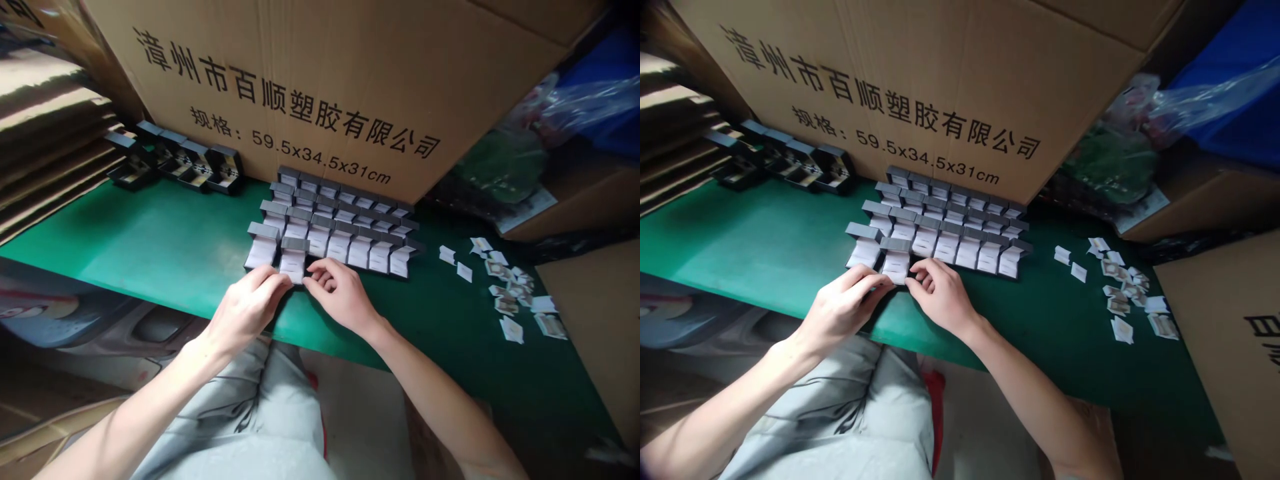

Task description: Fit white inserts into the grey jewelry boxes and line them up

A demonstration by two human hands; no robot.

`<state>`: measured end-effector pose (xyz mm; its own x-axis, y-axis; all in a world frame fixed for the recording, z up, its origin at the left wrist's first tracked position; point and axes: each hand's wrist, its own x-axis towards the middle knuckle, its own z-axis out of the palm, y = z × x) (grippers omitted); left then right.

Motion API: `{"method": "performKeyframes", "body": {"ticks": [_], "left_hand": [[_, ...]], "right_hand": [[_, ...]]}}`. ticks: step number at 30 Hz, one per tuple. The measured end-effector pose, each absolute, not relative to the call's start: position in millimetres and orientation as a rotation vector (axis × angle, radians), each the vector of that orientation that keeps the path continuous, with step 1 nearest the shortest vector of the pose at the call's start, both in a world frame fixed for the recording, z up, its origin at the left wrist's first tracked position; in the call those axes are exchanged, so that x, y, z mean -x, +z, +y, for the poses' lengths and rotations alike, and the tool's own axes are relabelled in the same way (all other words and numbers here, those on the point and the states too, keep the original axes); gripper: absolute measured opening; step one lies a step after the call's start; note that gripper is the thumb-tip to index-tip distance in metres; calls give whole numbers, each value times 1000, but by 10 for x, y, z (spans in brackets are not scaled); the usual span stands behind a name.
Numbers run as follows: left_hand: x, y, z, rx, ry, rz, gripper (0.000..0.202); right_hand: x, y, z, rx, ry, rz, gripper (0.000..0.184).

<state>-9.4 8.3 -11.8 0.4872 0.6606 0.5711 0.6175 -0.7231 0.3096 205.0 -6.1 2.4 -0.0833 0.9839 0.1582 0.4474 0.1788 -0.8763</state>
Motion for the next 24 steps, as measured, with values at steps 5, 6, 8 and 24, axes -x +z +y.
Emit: {"method": "performKeyframes", "body": {"ticks": [5, 6, 8, 24], "left_hand": [[161, -151, 154, -2653, 1041, 1164, 20], [173, -151, 158, -2643, 1039, 1164, 20], [193, -139, 156, -2626, 1006, 1168, 20], [231, -132, 181, -2547, 1024, 1199, 18]], "right_hand": [[-2058, 22, -70, 1341, 821, -1763, 7], [-2059, 21, -72, 1335, 818, -1778, 8], [-2059, 17, -77, 1321, 806, -1800, 10], [-2069, 9, -64, 1176, 587, -1977, 15]]}}
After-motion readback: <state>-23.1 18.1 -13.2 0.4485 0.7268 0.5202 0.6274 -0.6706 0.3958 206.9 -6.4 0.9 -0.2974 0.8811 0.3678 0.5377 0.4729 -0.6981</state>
